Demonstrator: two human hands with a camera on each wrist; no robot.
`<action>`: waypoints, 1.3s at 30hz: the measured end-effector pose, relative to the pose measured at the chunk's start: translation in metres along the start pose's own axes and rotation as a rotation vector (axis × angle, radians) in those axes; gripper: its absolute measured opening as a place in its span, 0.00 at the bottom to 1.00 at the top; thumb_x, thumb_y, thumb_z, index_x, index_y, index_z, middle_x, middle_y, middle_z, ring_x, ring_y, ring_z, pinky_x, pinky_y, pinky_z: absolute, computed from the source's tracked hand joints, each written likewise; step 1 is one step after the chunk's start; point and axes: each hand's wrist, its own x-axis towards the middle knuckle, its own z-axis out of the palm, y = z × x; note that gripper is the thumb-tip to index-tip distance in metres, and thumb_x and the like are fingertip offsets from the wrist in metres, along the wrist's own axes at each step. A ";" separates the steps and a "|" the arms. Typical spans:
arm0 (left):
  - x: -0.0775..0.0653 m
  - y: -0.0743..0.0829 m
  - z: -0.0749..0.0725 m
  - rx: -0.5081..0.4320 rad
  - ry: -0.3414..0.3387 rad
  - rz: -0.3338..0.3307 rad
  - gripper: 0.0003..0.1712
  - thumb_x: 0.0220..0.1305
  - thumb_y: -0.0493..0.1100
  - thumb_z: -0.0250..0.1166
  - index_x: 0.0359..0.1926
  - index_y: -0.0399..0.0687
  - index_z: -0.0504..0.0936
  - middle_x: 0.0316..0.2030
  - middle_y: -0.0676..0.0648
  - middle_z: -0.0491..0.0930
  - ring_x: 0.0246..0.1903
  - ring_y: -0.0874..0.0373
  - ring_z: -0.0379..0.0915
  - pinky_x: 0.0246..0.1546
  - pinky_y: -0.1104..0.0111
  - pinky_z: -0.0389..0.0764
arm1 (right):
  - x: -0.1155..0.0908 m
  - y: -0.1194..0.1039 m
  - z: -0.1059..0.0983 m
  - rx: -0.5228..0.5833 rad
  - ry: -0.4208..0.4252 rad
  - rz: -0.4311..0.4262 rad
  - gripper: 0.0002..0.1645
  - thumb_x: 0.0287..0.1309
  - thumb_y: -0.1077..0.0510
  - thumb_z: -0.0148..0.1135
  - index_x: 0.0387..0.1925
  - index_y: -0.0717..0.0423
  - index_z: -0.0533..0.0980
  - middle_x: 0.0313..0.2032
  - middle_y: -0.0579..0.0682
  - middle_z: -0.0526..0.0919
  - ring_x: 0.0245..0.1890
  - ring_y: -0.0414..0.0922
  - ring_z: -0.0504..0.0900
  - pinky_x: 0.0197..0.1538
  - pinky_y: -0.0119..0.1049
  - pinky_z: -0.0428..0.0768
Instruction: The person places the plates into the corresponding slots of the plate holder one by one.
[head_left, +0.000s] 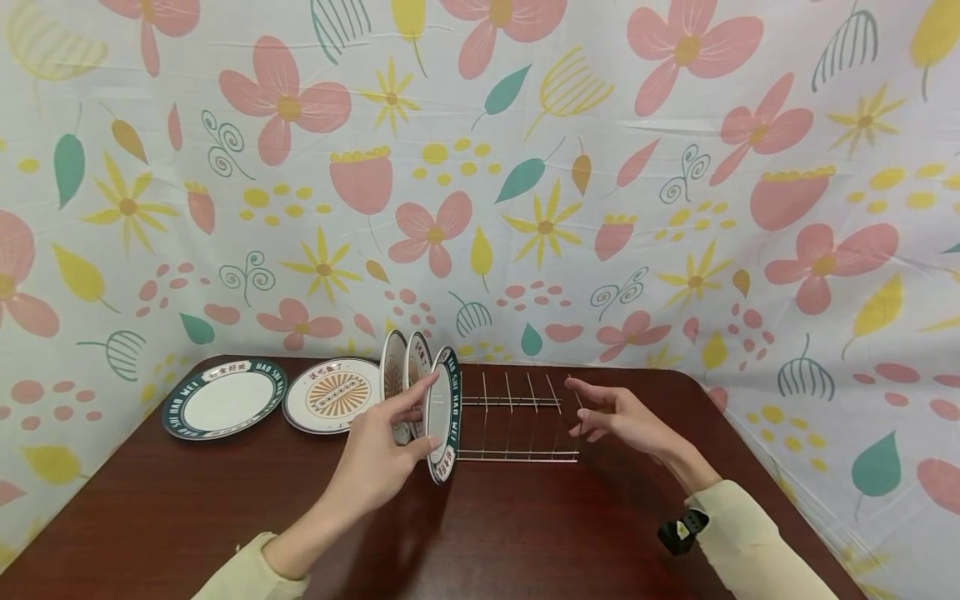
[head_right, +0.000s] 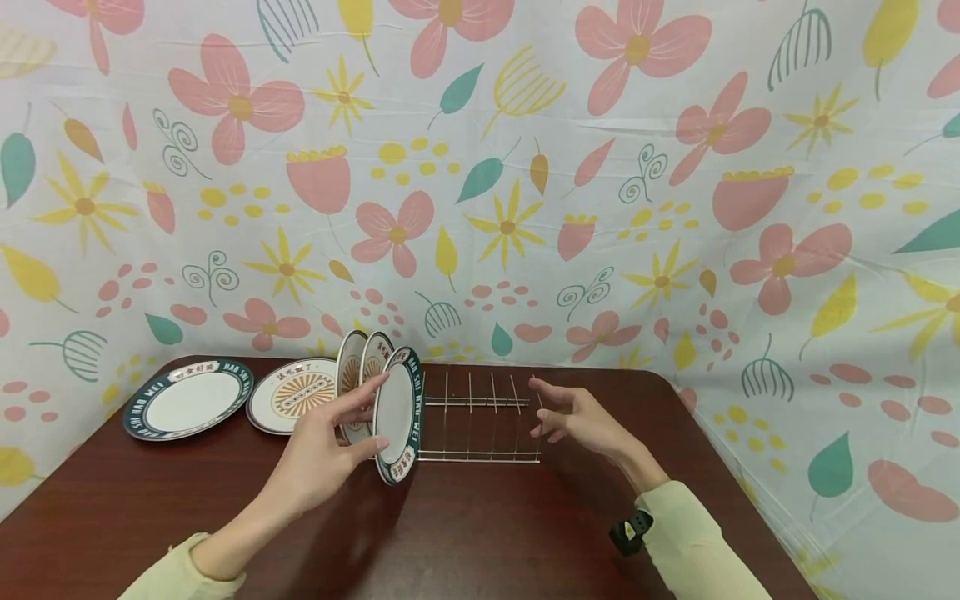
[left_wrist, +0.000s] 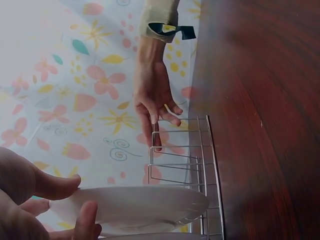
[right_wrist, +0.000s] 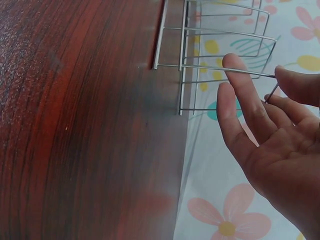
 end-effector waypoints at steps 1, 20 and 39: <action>0.000 0.001 0.000 0.013 0.008 0.001 0.48 0.54 0.26 0.78 0.72 0.67 0.78 0.61 0.47 0.83 0.52 0.53 0.85 0.32 0.68 0.83 | 0.000 0.000 0.000 0.000 0.001 -0.001 0.38 0.78 0.62 0.57 0.81 0.64 0.57 0.78 0.66 0.59 0.47 0.58 0.88 0.48 0.51 0.87; 0.010 -0.004 0.008 0.227 0.033 0.020 0.48 0.57 0.37 0.81 0.75 0.70 0.74 0.05 0.62 0.62 0.07 0.67 0.60 0.13 0.68 0.60 | 0.002 -0.002 0.001 0.009 -0.011 -0.012 0.38 0.77 0.63 0.57 0.80 0.66 0.56 0.77 0.68 0.60 0.47 0.60 0.88 0.48 0.53 0.87; 0.025 -0.002 0.017 0.283 0.026 0.053 0.43 0.61 0.36 0.76 0.77 0.53 0.73 0.07 0.60 0.64 0.08 0.64 0.63 0.16 0.65 0.68 | 0.000 0.001 0.000 0.007 -0.008 -0.011 0.38 0.77 0.63 0.58 0.81 0.66 0.56 0.76 0.69 0.62 0.47 0.59 0.89 0.47 0.51 0.87</action>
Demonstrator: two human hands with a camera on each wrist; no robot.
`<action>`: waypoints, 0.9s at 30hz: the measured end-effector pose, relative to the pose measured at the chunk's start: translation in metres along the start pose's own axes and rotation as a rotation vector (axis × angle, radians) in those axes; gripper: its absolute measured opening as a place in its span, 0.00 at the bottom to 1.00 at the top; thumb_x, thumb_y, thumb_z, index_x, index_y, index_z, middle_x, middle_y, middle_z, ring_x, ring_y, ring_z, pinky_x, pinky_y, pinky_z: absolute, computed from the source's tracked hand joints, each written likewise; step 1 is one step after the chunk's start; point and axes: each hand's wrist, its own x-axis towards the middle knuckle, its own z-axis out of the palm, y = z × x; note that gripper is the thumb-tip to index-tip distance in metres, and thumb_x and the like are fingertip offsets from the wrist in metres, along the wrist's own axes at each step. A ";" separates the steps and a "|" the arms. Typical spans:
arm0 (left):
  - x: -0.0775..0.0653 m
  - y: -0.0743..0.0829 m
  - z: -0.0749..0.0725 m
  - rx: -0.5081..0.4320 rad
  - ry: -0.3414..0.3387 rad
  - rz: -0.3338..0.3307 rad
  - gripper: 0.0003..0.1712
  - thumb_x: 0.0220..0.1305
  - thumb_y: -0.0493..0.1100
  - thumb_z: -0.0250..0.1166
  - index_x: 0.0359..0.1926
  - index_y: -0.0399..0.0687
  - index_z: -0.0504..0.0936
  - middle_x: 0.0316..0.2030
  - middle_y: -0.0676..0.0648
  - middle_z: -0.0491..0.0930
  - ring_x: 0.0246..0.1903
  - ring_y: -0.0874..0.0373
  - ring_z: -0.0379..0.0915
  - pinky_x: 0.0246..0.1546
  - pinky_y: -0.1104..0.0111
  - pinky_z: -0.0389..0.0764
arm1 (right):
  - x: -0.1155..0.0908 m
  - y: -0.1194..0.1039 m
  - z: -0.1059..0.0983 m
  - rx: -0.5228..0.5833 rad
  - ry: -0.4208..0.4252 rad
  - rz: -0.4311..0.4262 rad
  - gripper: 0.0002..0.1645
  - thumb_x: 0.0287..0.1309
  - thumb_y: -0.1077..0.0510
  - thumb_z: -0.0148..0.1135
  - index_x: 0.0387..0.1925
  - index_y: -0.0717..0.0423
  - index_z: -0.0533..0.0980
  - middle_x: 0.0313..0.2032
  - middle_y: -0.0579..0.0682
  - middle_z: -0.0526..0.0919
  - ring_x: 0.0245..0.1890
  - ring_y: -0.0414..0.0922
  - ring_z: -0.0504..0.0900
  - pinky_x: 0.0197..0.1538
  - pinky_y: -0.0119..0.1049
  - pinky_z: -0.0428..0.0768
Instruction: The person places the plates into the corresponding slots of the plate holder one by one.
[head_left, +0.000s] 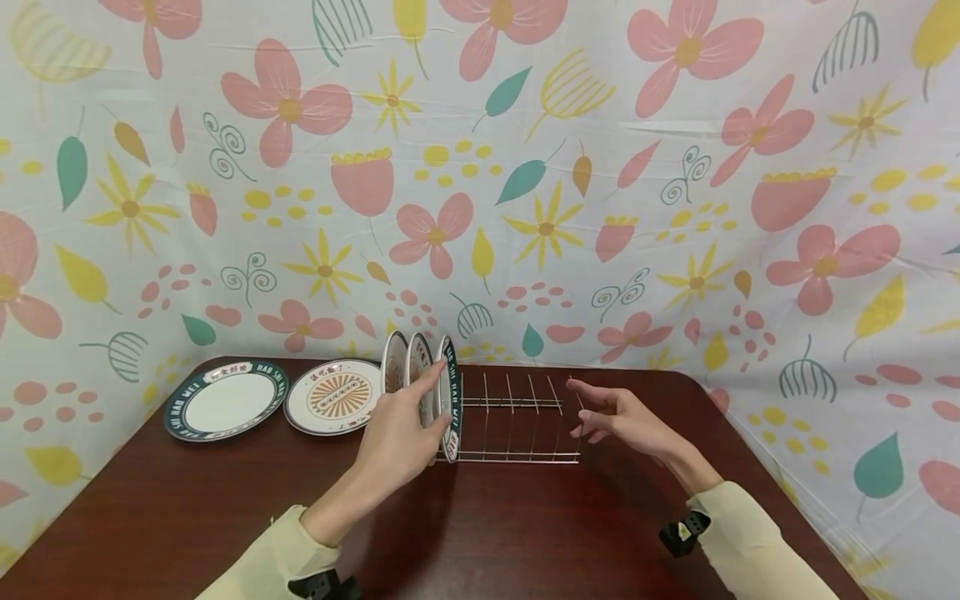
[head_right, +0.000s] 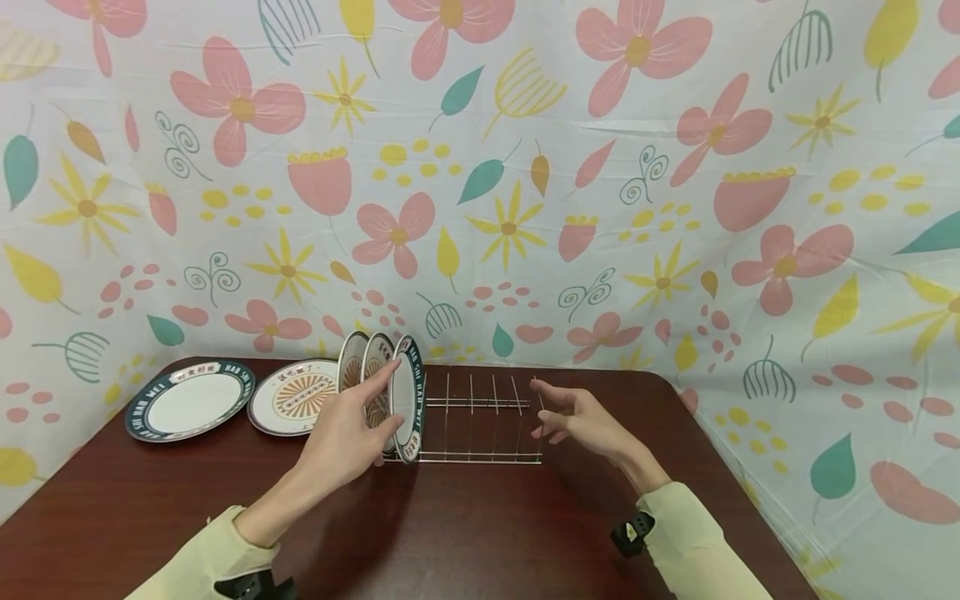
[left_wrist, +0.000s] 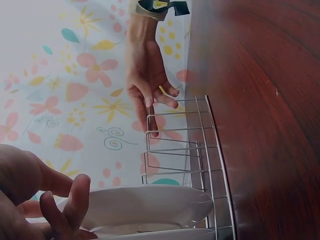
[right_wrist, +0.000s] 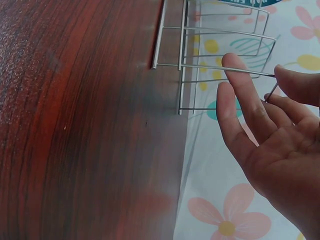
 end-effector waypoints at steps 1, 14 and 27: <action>0.001 0.000 0.000 0.002 0.000 0.005 0.43 0.61 0.36 0.76 0.77 0.53 0.73 0.07 0.60 0.64 0.08 0.64 0.62 0.16 0.65 0.68 | 0.000 0.000 0.000 0.001 -0.001 0.001 0.38 0.77 0.63 0.58 0.81 0.66 0.56 0.76 0.69 0.62 0.47 0.59 0.89 0.47 0.52 0.87; 0.007 0.000 0.004 -0.063 -0.058 0.005 0.44 0.63 0.29 0.71 0.79 0.51 0.69 0.10 0.60 0.71 0.05 0.67 0.67 0.18 0.66 0.74 | 0.000 0.001 0.000 0.010 0.005 0.003 0.38 0.77 0.63 0.58 0.81 0.65 0.56 0.77 0.68 0.61 0.47 0.59 0.88 0.47 0.51 0.87; 0.006 0.000 0.006 -0.101 -0.096 -0.038 0.45 0.64 0.28 0.69 0.80 0.54 0.67 0.10 0.57 0.74 0.07 0.64 0.71 0.15 0.65 0.73 | 0.001 0.002 0.000 0.006 0.012 0.005 0.37 0.78 0.63 0.57 0.81 0.64 0.57 0.77 0.67 0.60 0.47 0.59 0.88 0.48 0.51 0.87</action>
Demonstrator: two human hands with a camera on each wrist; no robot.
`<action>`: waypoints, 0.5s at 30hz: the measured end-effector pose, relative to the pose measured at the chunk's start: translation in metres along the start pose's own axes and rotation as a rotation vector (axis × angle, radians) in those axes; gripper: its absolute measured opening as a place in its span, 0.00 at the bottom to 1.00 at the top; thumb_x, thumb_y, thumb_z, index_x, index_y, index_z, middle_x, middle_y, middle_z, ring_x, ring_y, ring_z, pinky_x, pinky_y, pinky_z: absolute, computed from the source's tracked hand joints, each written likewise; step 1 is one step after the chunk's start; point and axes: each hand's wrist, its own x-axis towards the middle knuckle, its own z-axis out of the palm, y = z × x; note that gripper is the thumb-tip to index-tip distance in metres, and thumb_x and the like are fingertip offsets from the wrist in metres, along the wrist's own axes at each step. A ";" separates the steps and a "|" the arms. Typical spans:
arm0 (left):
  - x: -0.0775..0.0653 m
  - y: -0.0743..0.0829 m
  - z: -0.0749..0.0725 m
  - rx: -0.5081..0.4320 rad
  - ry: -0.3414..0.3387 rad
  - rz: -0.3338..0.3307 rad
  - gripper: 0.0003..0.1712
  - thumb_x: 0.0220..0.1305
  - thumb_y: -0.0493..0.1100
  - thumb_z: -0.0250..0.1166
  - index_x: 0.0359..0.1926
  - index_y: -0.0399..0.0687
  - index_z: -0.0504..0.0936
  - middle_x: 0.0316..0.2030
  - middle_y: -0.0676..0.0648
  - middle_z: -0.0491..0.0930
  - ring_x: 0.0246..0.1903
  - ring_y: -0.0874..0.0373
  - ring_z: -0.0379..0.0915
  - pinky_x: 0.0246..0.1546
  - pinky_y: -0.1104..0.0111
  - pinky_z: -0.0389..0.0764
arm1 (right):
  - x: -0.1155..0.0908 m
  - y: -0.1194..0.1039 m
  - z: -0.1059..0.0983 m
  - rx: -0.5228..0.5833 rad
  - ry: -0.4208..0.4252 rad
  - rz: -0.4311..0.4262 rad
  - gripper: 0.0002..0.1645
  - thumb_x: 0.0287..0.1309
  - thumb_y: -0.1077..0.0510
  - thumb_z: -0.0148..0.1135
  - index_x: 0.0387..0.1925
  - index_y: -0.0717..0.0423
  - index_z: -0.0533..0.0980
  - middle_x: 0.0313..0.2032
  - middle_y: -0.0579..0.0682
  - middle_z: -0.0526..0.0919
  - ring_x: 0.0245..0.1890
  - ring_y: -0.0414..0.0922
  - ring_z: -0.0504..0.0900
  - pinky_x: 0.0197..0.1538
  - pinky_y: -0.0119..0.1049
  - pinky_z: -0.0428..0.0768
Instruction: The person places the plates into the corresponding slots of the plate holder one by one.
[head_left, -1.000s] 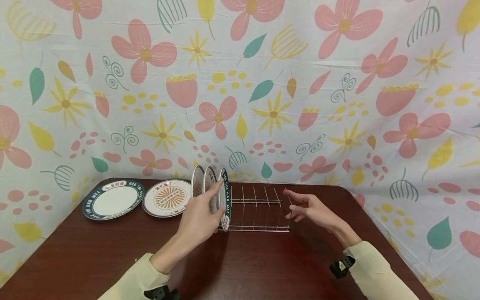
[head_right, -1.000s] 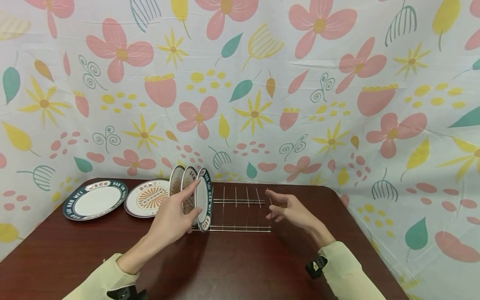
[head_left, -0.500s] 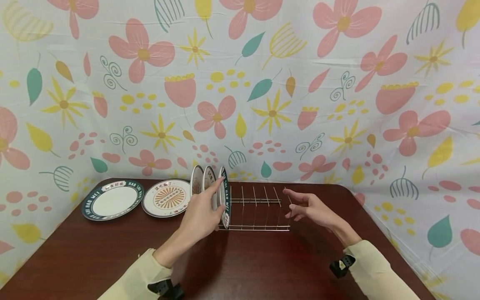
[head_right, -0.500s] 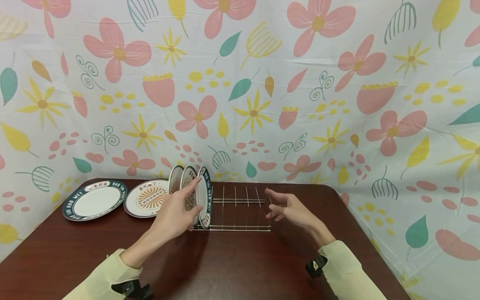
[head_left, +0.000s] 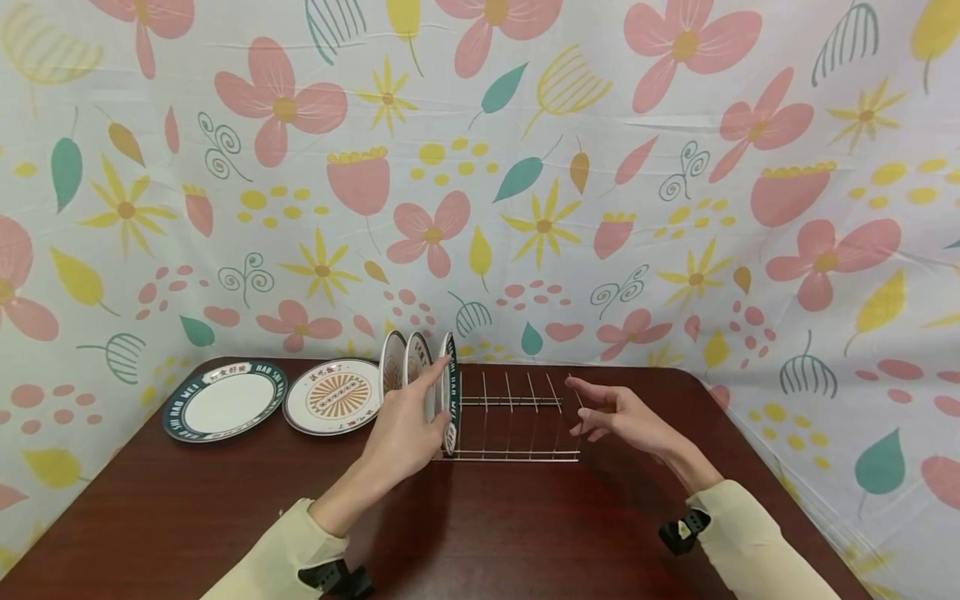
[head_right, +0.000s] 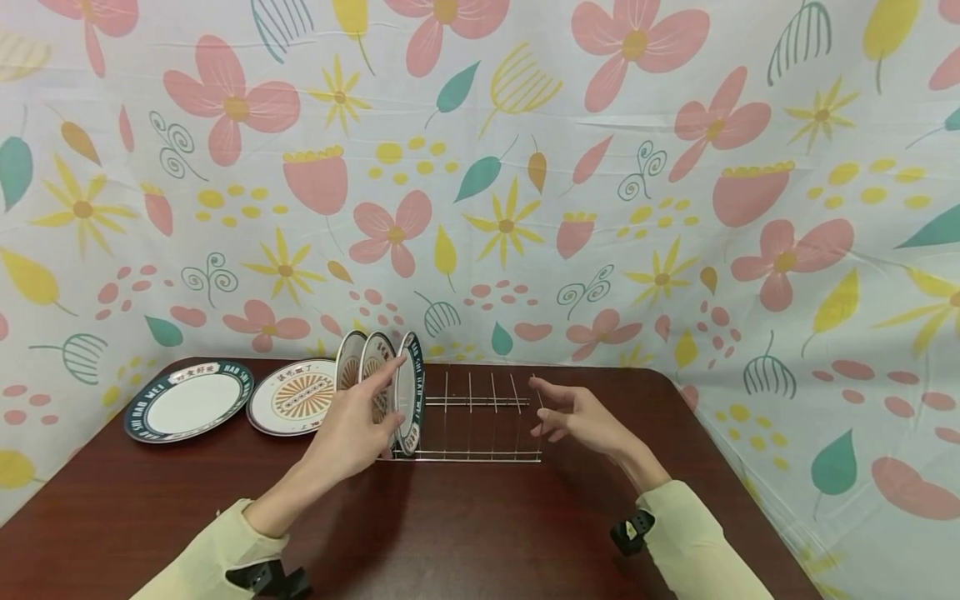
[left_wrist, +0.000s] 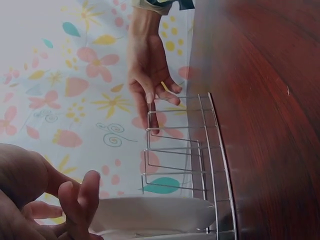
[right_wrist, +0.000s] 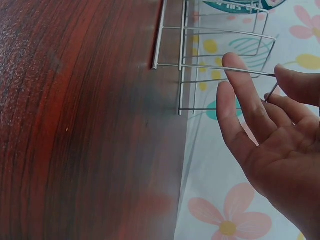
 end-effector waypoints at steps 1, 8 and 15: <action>-0.001 0.000 0.000 -0.005 -0.008 -0.005 0.45 0.65 0.28 0.68 0.80 0.54 0.67 0.09 0.57 0.74 0.07 0.64 0.73 0.16 0.66 0.73 | 0.000 0.000 0.000 0.001 -0.002 0.000 0.37 0.78 0.63 0.57 0.81 0.64 0.57 0.77 0.67 0.60 0.47 0.59 0.88 0.48 0.50 0.87; -0.011 0.004 -0.005 -0.016 -0.022 -0.008 0.45 0.66 0.29 0.70 0.80 0.57 0.66 0.08 0.60 0.74 0.10 0.66 0.75 0.22 0.66 0.76 | 0.000 -0.002 -0.001 0.011 -0.014 -0.011 0.38 0.78 0.62 0.58 0.81 0.66 0.56 0.77 0.68 0.61 0.47 0.61 0.88 0.48 0.51 0.87; -0.022 0.008 -0.013 0.009 -0.016 0.036 0.42 0.66 0.31 0.71 0.78 0.55 0.70 0.08 0.62 0.73 0.09 0.69 0.74 0.34 0.64 0.77 | 0.000 0.000 0.000 0.015 -0.004 0.000 0.38 0.77 0.62 0.58 0.81 0.65 0.57 0.77 0.66 0.60 0.47 0.59 0.88 0.48 0.49 0.87</action>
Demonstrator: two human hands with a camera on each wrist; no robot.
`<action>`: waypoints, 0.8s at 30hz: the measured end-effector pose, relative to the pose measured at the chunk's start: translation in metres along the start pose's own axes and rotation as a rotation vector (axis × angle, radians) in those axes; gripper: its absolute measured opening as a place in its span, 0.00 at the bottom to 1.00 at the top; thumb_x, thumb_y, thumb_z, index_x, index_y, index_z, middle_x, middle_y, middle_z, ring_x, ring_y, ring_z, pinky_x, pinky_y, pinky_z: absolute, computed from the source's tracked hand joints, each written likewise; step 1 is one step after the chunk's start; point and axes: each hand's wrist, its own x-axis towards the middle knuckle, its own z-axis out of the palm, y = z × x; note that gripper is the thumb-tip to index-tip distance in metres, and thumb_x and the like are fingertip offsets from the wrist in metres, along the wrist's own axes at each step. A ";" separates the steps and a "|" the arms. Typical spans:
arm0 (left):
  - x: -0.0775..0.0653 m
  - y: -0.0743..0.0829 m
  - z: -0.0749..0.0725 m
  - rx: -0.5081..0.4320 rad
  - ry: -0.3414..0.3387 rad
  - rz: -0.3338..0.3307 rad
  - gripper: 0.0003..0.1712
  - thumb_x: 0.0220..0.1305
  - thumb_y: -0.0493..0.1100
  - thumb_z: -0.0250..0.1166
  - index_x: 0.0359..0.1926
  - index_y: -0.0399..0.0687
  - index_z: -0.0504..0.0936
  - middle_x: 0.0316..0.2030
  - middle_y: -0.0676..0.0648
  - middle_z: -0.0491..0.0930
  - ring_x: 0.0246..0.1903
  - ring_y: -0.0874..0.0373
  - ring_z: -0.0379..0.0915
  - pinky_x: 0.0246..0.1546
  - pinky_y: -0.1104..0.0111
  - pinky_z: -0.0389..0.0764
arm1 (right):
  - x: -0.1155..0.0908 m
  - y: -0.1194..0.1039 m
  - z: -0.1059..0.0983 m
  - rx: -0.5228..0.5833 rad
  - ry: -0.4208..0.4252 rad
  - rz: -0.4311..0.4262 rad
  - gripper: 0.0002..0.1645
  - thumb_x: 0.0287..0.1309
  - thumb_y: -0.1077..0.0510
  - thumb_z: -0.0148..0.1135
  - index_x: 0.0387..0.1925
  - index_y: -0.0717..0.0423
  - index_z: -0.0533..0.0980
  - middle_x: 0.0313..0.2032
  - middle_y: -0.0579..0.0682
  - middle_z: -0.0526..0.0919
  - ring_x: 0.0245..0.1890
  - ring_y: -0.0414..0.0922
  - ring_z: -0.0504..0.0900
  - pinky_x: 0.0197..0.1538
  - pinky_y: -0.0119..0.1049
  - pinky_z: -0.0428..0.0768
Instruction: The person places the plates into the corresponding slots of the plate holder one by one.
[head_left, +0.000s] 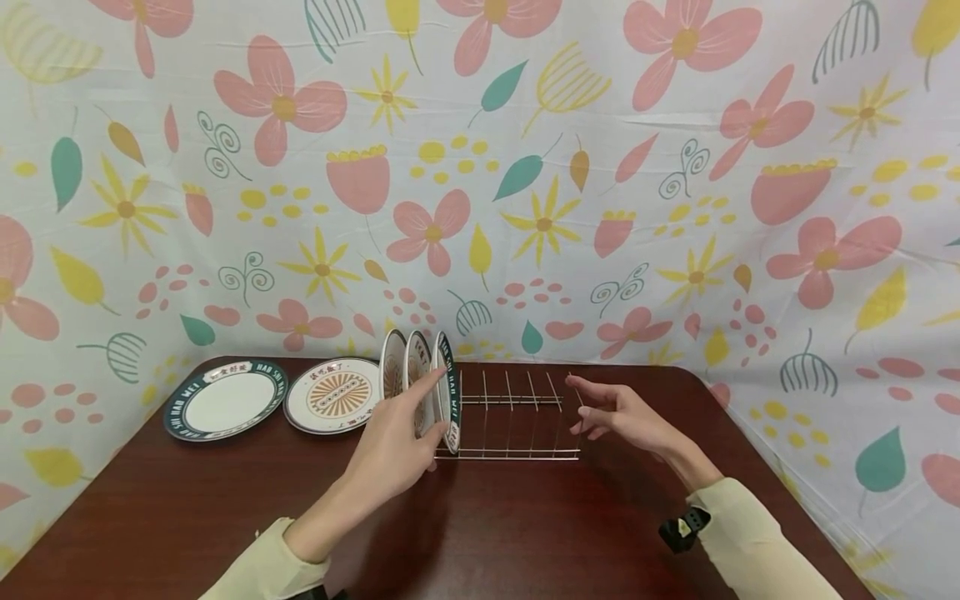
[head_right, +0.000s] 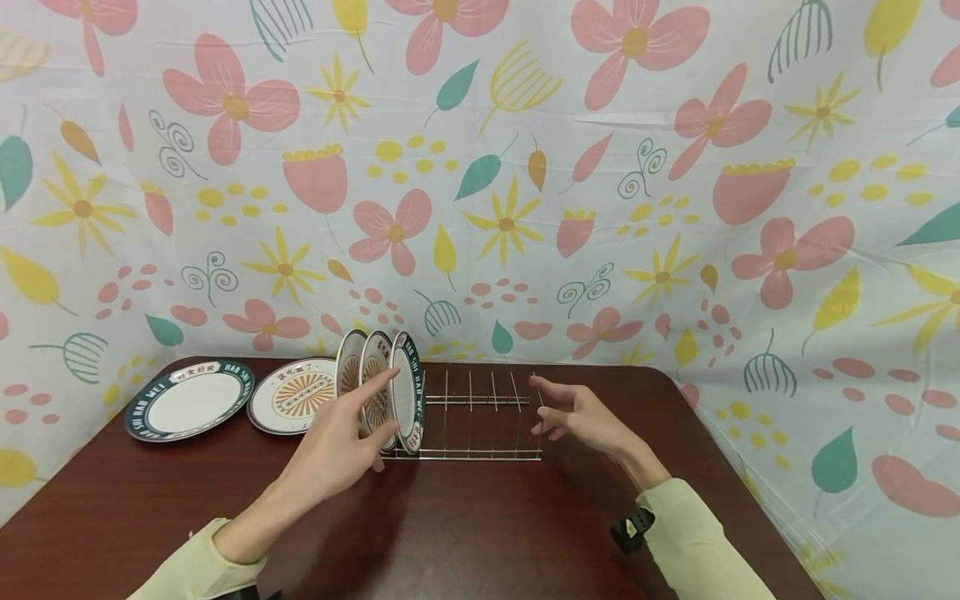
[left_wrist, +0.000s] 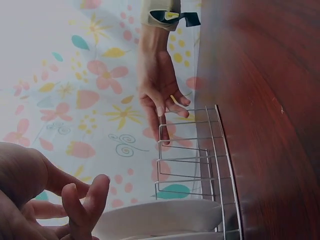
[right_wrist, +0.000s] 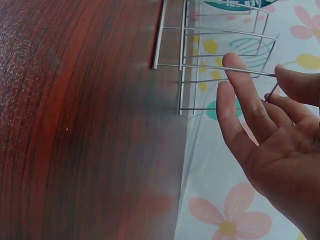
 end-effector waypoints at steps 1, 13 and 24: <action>-0.002 0.000 -0.002 -0.001 0.005 0.008 0.42 0.65 0.31 0.71 0.77 0.55 0.71 0.14 0.60 0.79 0.10 0.69 0.74 0.34 0.65 0.77 | 0.000 0.000 0.000 -0.002 0.001 0.000 0.38 0.77 0.62 0.58 0.81 0.65 0.57 0.77 0.66 0.60 0.47 0.59 0.88 0.47 0.50 0.87; -0.036 -0.001 -0.041 -0.076 0.044 -0.066 0.35 0.65 0.28 0.71 0.70 0.55 0.80 0.27 0.53 0.83 0.13 0.62 0.77 0.20 0.67 0.78 | 0.002 0.001 0.000 0.041 -0.011 -0.020 0.39 0.78 0.62 0.57 0.81 0.66 0.54 0.79 0.67 0.54 0.49 0.65 0.86 0.52 0.55 0.85; -0.059 -0.021 -0.078 0.002 0.097 -0.087 0.32 0.65 0.31 0.73 0.68 0.52 0.81 0.47 0.49 0.87 0.16 0.65 0.77 0.21 0.67 0.78 | 0.000 0.003 -0.001 0.085 -0.011 0.009 0.41 0.77 0.62 0.59 0.82 0.65 0.53 0.80 0.66 0.52 0.52 0.66 0.85 0.55 0.54 0.84</action>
